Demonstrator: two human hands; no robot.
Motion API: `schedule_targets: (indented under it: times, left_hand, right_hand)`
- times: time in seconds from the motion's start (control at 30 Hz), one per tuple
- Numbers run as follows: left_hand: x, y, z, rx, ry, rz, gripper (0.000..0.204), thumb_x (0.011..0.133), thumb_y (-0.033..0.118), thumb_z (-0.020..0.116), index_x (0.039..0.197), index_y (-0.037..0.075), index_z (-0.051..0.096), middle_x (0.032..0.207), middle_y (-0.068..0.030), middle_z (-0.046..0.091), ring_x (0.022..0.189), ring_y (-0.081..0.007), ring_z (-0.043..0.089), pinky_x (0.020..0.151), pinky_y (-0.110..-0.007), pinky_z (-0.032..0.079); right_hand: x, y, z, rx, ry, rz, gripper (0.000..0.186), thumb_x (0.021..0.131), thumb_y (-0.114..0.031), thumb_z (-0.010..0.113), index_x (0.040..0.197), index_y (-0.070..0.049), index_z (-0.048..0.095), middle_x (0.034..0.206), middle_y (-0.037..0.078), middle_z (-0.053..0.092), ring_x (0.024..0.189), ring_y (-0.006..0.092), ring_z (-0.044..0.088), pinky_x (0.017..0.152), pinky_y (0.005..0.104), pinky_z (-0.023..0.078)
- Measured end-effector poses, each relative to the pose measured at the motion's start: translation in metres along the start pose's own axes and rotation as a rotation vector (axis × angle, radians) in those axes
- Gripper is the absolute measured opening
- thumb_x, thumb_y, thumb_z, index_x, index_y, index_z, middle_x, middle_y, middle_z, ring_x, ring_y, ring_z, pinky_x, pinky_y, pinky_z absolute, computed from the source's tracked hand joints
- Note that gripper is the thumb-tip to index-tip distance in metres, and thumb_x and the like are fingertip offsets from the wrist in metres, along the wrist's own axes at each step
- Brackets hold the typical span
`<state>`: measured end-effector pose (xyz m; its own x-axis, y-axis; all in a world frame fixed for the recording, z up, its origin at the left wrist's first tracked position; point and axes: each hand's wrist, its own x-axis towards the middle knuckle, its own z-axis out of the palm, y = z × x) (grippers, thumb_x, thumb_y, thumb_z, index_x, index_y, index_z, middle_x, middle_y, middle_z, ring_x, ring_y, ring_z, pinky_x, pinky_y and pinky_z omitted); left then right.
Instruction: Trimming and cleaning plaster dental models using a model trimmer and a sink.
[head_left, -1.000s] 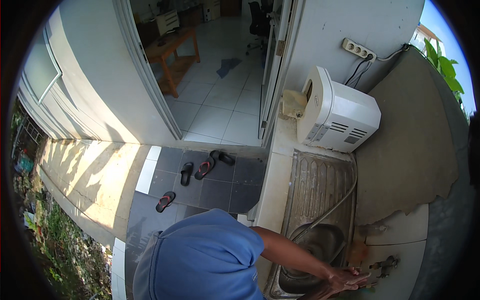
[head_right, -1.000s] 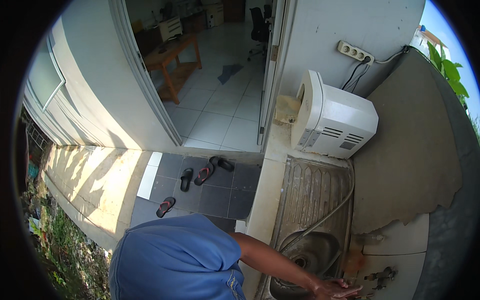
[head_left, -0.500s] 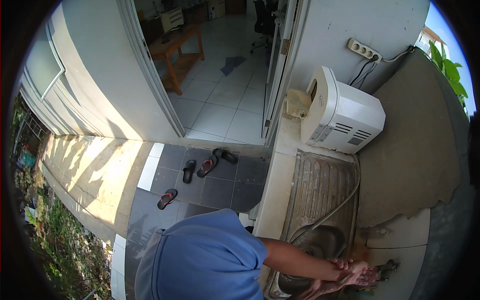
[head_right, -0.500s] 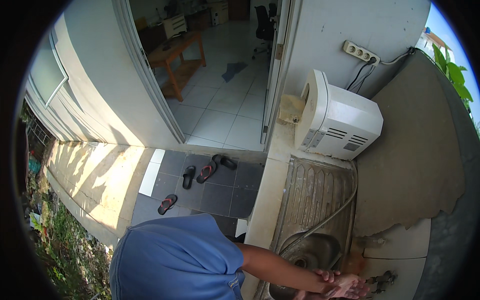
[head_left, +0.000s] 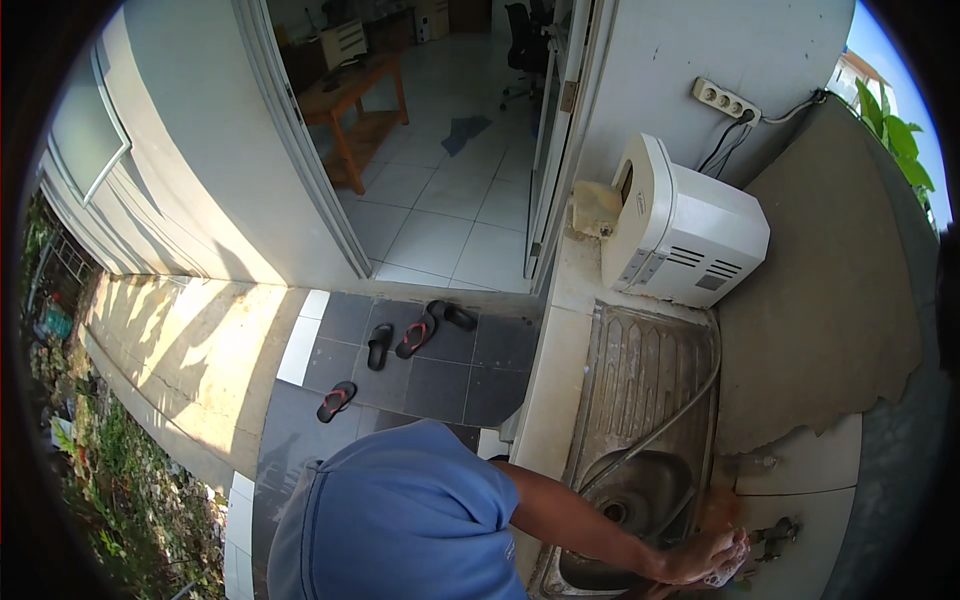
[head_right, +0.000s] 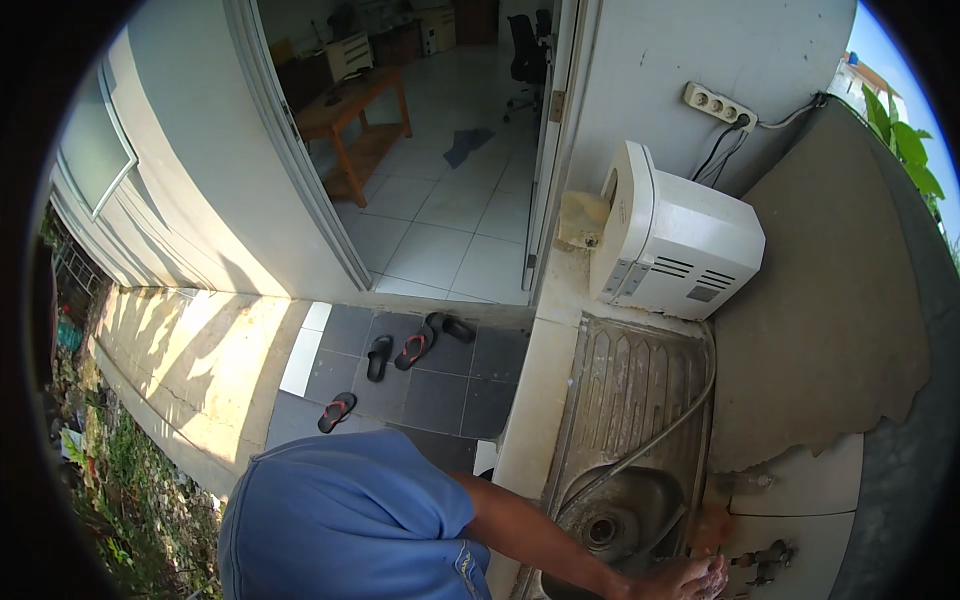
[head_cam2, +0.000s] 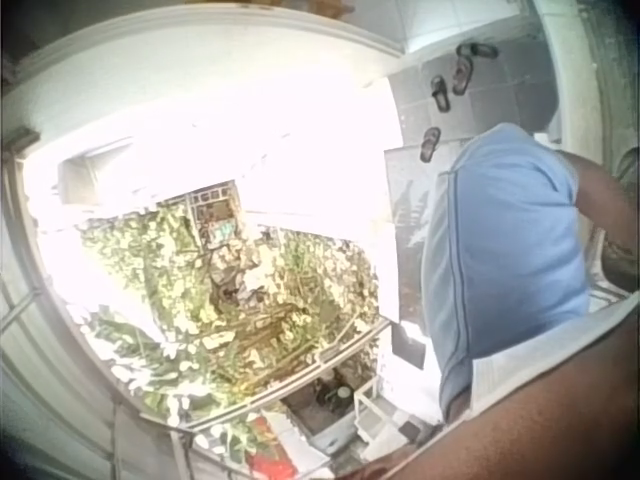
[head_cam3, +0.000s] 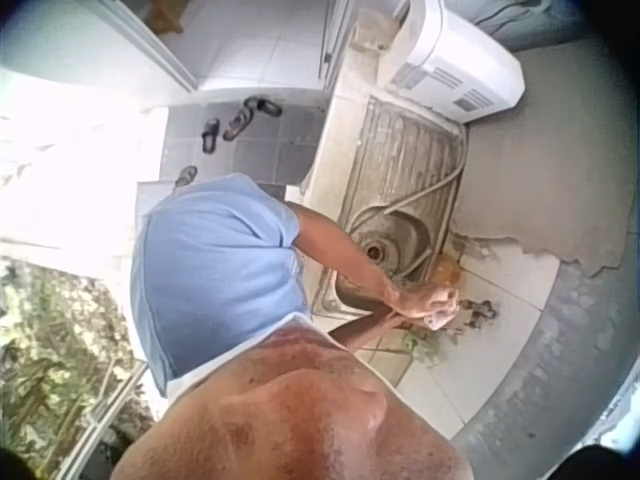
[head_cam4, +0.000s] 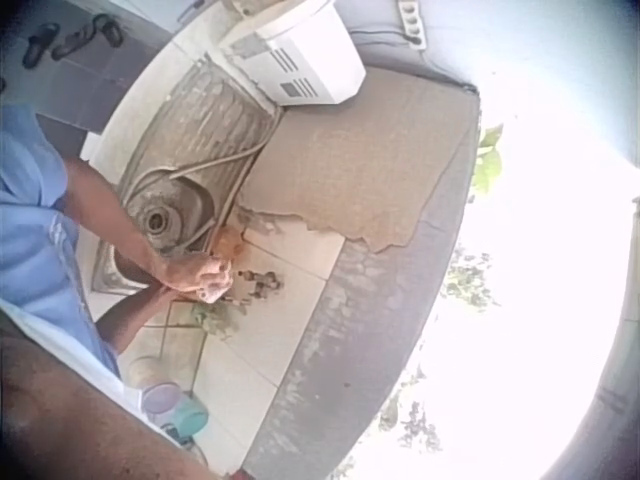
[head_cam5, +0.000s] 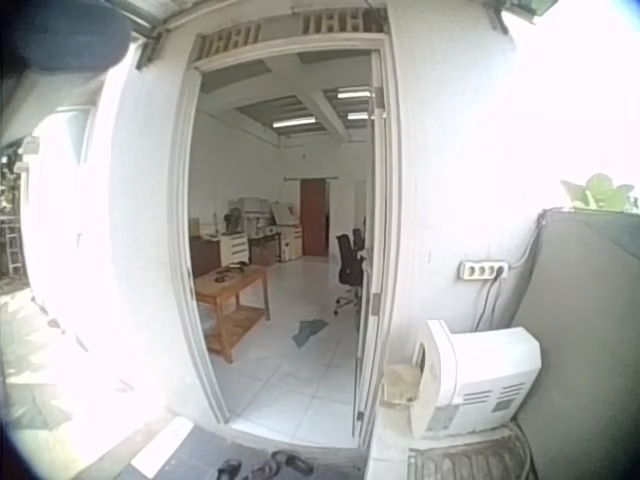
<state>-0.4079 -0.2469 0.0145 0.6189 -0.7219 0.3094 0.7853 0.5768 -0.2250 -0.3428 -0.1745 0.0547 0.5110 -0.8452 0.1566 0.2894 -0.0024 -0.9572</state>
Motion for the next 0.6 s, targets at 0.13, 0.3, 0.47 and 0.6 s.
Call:
schedule_targets:
  times: [0.13, 0.3, 0.47, 0.6]
  left_hand:
    - [0.02, 0.018, 0.002, -0.196, -0.354, -0.126, 0.048, 0.095, 0.033, 0.051, 0.126, -0.003, 0.048, 0.097, -0.0099, 0.062, 0.093, -0.0205, 0.062, 0.085, -0.032, 0.052]
    - [0.02, 0.018, 0.024, -0.072, -0.311, -0.006, 0.071, 0.089, 0.057, 0.052, 0.121, -0.006, 0.045, 0.075, -0.0076, 0.054, 0.058, -0.0149, 0.056, 0.049, -0.025, 0.05]
    - [0.027, 0.082, 0.115, 0.766, 0.0, -0.461, 0.033, 0.096, 0.035, 0.057, 0.097, 0.002, 0.058, 0.076, -0.002, 0.062, 0.073, -0.0114, 0.063, 0.072, -0.031, 0.053]
    - [0.063, 0.12, 0.131, 1.924, -0.465, 0.477, 0.038, 0.092, 0.034, 0.059, 0.074, 0.001, 0.063, 0.061, -0.0093, 0.061, 0.054, -0.0182, 0.062, 0.056, -0.033, 0.048]
  right_hand:
    - [0.012, -0.003, -0.004, 0.045, -0.02, -0.009, 0.052, 0.098, -0.024, 0.054, 0.138, 0.004, 0.038, 0.133, 0.018, 0.049, 0.122, 0.0273, 0.049, 0.103, 0.0386, 0.041]
    - [0.006, -0.009, 0.0, 0.101, -0.058, 0.003, 0.052, 0.098, -0.024, 0.053, 0.138, 0.004, 0.038, 0.132, 0.018, 0.049, 0.122, 0.027, 0.049, 0.102, 0.0383, 0.041]
    - [-0.004, -0.02, -0.028, 0.105, 0.049, 0.004, 0.051, 0.098, -0.024, 0.053, 0.138, 0.004, 0.039, 0.131, 0.018, 0.05, 0.122, 0.0266, 0.049, 0.102, 0.0381, 0.041]
    - [-0.042, -0.047, -0.022, 0.262, 0.058, 0.081, 0.044, 0.101, -0.022, 0.044, 0.135, 0.006, 0.042, 0.131, 0.015, 0.051, 0.123, 0.0234, 0.05, 0.101, 0.0352, 0.041]
